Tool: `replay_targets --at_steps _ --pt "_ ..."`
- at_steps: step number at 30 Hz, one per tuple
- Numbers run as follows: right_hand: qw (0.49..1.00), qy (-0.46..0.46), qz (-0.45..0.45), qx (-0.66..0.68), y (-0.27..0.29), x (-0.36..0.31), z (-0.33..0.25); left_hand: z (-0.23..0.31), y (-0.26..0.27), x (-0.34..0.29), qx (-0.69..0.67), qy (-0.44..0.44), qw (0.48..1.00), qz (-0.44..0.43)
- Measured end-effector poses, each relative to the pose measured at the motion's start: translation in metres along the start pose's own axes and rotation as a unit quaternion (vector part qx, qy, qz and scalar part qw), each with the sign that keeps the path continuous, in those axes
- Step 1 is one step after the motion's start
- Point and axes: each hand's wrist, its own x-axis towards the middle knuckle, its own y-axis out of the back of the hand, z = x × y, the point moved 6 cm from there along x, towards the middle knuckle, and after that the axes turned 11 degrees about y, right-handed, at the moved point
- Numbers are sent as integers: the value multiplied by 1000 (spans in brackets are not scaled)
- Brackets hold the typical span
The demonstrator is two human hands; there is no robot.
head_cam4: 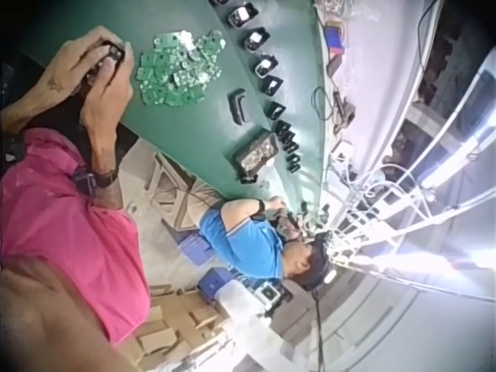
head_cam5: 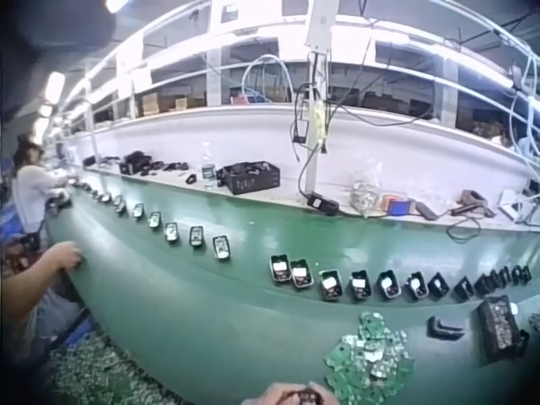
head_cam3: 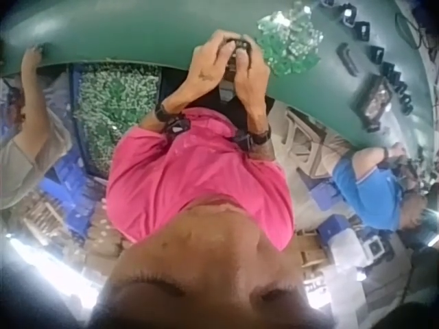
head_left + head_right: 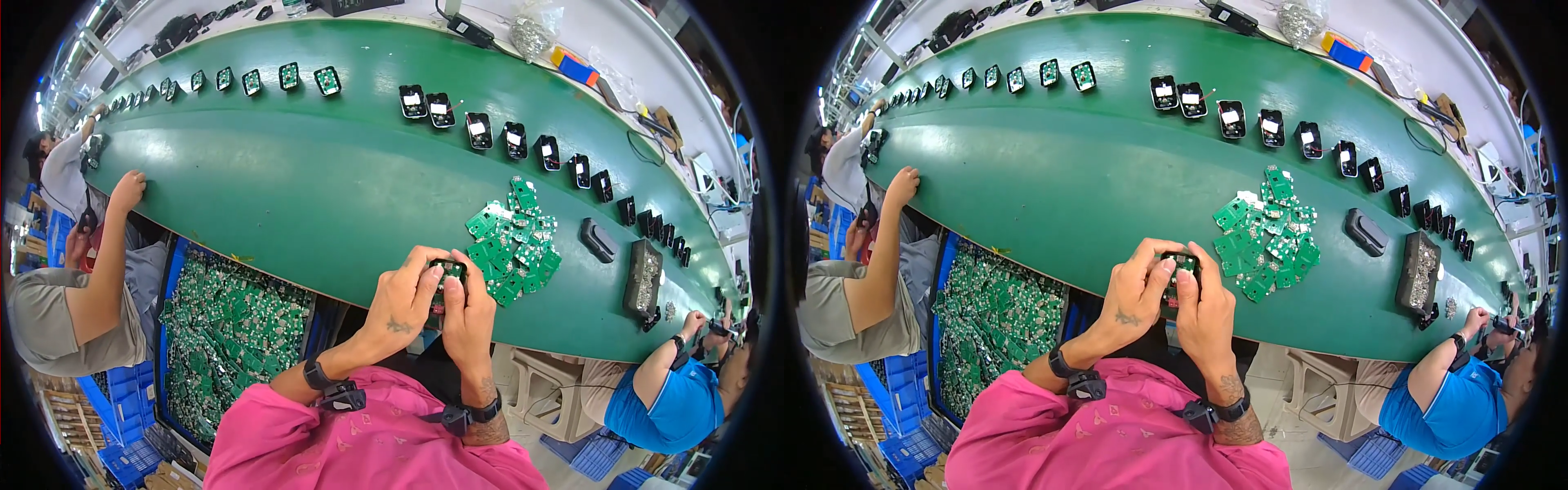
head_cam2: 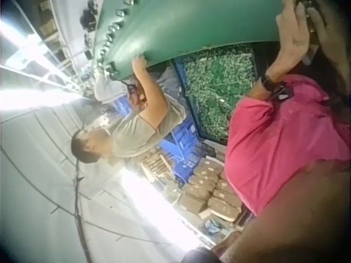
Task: The person picks up a green circuit board and a black plastic housing, fits the board into the housing by hand, and places the assembled unit onto the green conveyor belt. This process is repeated for several units throughout the video.
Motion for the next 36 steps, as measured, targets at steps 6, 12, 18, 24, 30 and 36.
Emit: replay_targets --at_steps 6,12,18,24,30,36 --pt "999 -28 -15 10 2 1 3 -2 1 1 -18 44 992 -117" --pt "998 59 28 -3 -4 3 -1 -6 5 -1 4 4 998 -57" --pt "999 -26 4 25 -29 34 23 -19 20 40 12 25 998 -54" --pt "999 -33 -8 35 -23 28 16 -38 117 211 88 -44 986 131" --pt "998 -49 -39 3 8 -6 26 -31 142 309 243 -19 953 179" --pt "994 -79 34 -60 55 -6 40 -16 90 288 387 -239 886 88"
